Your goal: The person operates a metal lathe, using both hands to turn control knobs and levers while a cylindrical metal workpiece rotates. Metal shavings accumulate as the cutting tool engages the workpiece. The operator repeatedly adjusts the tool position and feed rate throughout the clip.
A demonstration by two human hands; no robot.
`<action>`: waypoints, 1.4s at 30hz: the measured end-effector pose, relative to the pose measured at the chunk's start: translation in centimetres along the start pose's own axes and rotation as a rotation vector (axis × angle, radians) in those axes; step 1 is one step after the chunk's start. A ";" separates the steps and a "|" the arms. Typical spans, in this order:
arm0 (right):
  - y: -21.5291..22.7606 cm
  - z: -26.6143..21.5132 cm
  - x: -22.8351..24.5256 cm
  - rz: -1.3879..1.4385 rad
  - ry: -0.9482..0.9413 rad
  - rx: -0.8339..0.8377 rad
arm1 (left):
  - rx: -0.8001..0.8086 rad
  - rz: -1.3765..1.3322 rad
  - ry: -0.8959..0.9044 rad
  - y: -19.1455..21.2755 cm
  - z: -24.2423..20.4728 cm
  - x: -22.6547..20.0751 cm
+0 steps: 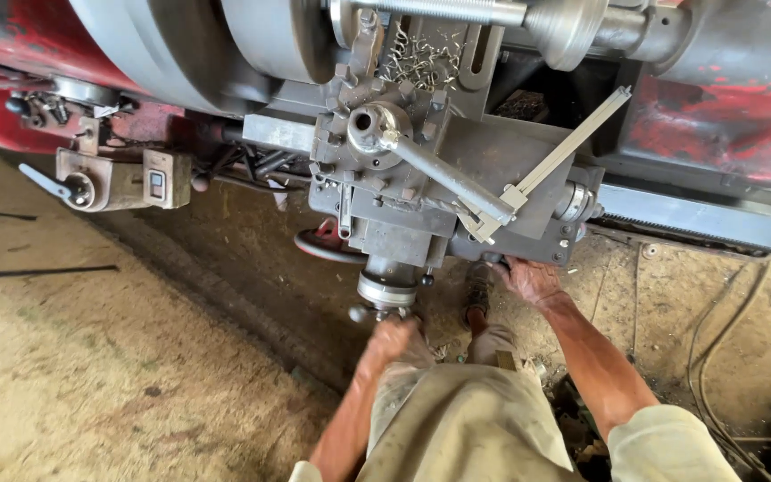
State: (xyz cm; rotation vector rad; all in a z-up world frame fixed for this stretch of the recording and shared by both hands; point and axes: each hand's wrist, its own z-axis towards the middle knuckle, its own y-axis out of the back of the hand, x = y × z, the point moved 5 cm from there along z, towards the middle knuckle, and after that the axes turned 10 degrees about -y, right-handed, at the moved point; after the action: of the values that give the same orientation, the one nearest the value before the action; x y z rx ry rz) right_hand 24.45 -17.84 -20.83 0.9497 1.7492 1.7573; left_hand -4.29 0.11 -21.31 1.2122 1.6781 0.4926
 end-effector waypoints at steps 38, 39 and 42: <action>18.7 -2.1 6.9 0.695 -0.868 0.158 | -0.506 -1.426 -0.463 1.9 5.7 16.0; 17.7 -2.7 8.5 0.617 -0.997 0.523 | -0.602 -1.568 -1.340 1.1 5.1 16.9; 14.2 -4.8 12.5 0.725 -0.563 0.740 | -0.795 -1.321 0.128 2.3 3.4 27.7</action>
State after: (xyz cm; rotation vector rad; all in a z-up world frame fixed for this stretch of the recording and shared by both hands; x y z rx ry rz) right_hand 14.71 -12.52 -4.83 2.3499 1.7672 0.9276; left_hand -1.07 24.89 -34.03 -0.5577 1.7238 0.3040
